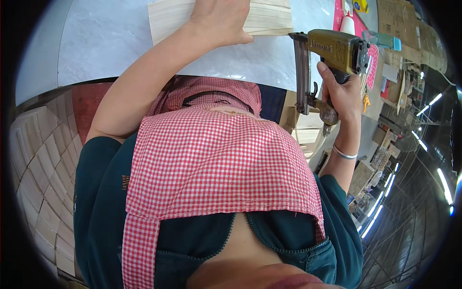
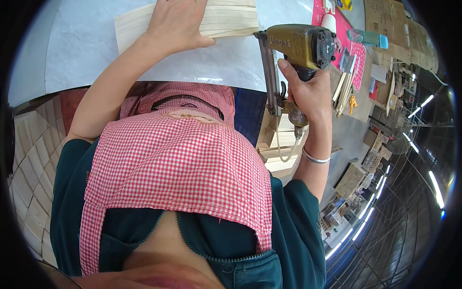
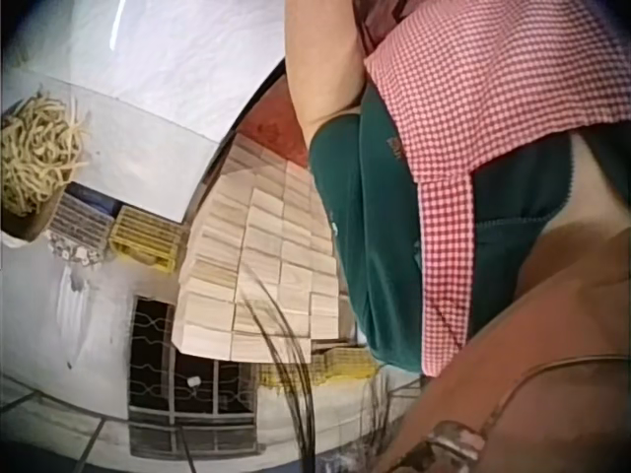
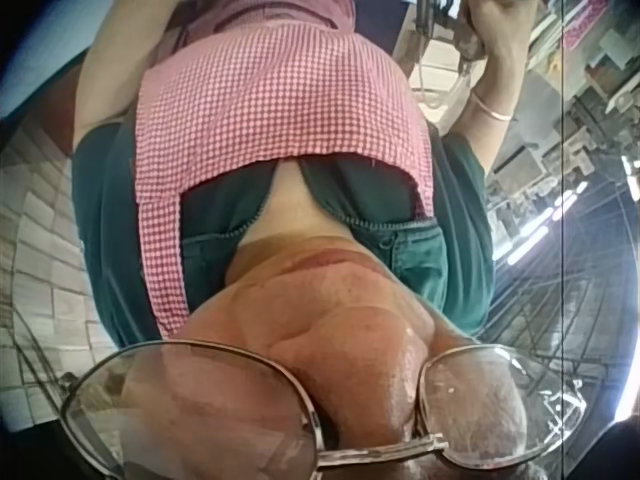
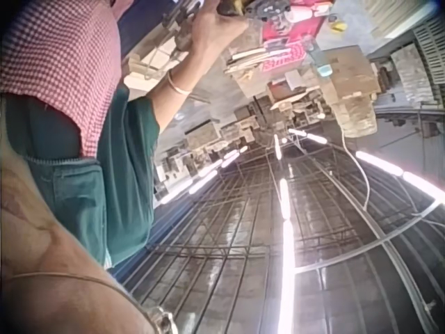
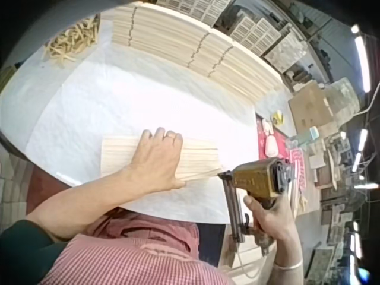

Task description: Assemble wooden frames by applying glue to the joints and securing them with a pneumatic nail gun.

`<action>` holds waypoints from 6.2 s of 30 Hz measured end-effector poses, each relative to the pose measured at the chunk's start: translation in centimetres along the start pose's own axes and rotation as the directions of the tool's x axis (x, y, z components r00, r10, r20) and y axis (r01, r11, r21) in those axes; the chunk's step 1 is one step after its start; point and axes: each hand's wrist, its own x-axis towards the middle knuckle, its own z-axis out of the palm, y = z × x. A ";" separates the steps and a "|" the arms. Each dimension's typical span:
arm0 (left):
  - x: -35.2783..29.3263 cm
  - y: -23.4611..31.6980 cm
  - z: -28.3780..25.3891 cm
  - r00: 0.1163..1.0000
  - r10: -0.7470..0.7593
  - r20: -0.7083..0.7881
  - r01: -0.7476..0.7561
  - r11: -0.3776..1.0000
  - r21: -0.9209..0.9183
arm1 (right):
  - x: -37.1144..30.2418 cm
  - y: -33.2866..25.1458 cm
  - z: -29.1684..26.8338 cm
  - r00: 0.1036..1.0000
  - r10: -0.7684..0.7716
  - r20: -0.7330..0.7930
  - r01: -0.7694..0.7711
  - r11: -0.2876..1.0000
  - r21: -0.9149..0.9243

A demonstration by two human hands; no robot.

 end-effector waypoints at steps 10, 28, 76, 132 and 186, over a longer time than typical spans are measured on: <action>-2.6 -3.2 -0.8 0.996 -0.055 0.069 0.056 0.998 -0.010 | -0.8 0.1 0.7 0.996 -0.062 -0.062 0.065 0.997 0.043; -3.8 -2.6 -1.8 0.972 -0.156 0.173 0.164 0.986 -0.033 | -0.9 -2.0 3.0 0.978 -0.180 0.102 0.171 0.981 0.086; -9.0 -9.1 4.8 0.950 -0.167 -0.263 0.059 0.926 -0.373 | -4.8 -8.8 8.2 0.939 -0.234 0.251 0.244 0.970 -0.012; -22.0 -6.7 3.3 0.765 -0.559 0.319 0.025 -0.469 -0.883 | 13.1 26.2 -2.0 0.819 -0.026 -0.573 -0.310 0.820 -0.480; -68.0 -8.9 -20.7 0.148 -0.020 -0.989 0.897 -0.418 0.143 | 7.0 7.2 18.0 0.645 -0.721 -0.254 0.707 0.689 -0.160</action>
